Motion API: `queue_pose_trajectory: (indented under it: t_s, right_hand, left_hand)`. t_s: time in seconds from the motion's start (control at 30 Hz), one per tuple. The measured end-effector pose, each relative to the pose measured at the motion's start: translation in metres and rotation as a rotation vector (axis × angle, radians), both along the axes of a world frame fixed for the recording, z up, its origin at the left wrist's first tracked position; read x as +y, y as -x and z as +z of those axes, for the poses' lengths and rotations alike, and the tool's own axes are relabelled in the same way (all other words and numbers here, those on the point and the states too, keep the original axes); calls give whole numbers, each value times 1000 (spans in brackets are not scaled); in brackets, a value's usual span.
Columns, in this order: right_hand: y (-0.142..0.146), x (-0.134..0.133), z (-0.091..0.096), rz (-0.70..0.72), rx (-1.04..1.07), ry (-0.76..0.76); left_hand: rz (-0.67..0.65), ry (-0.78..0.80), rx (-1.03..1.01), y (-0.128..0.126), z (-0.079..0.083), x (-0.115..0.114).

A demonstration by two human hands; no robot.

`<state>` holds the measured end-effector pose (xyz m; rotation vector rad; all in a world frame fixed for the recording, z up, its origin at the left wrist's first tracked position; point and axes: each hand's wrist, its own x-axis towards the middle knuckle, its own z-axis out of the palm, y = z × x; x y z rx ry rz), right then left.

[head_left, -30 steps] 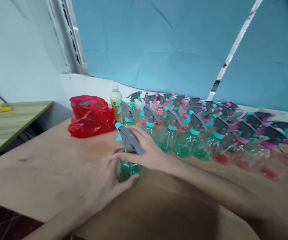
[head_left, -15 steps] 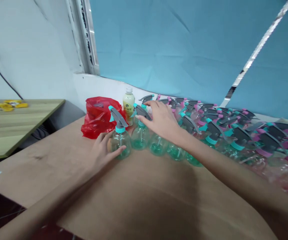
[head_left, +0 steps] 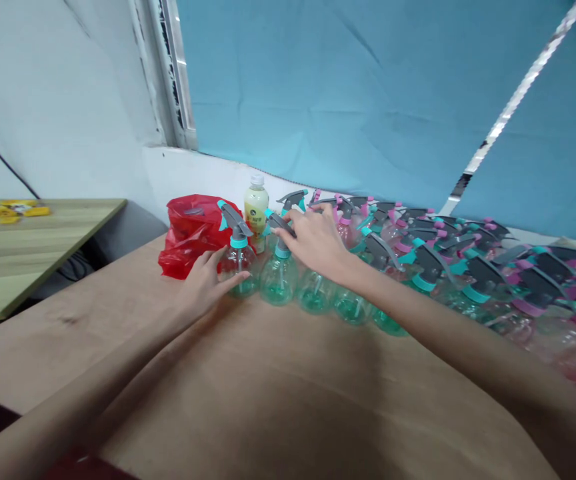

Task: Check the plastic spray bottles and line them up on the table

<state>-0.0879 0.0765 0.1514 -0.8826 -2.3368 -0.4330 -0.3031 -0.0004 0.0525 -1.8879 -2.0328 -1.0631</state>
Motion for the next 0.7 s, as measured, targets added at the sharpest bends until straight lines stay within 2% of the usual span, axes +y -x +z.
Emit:
queue_pose_trajectory:
  t_s: [0.2, 0.33, 0.43, 0.57, 0.7]
  right_hand:
    - [-7, -8, -1, 55, -11, -29]
    - [-12, -18, 0, 78, -22, -17]
    - [-21, -31, 1, 109, -23, 38]
    - [-40, -56, 5, 136, -56, 85]
    - [-67, -81, 8, 166, -89, 108]
  left_hand:
    - [22, -41, 10, -2, -3, -5]
    - [33, -261, 29, -16, -5, -30]
    - [-53, -288, -10, -37, -2, -56]
    - [-259, -159, -32, -74, -3, -81]
    - [-383, 45, -143, -111, -10, -88]
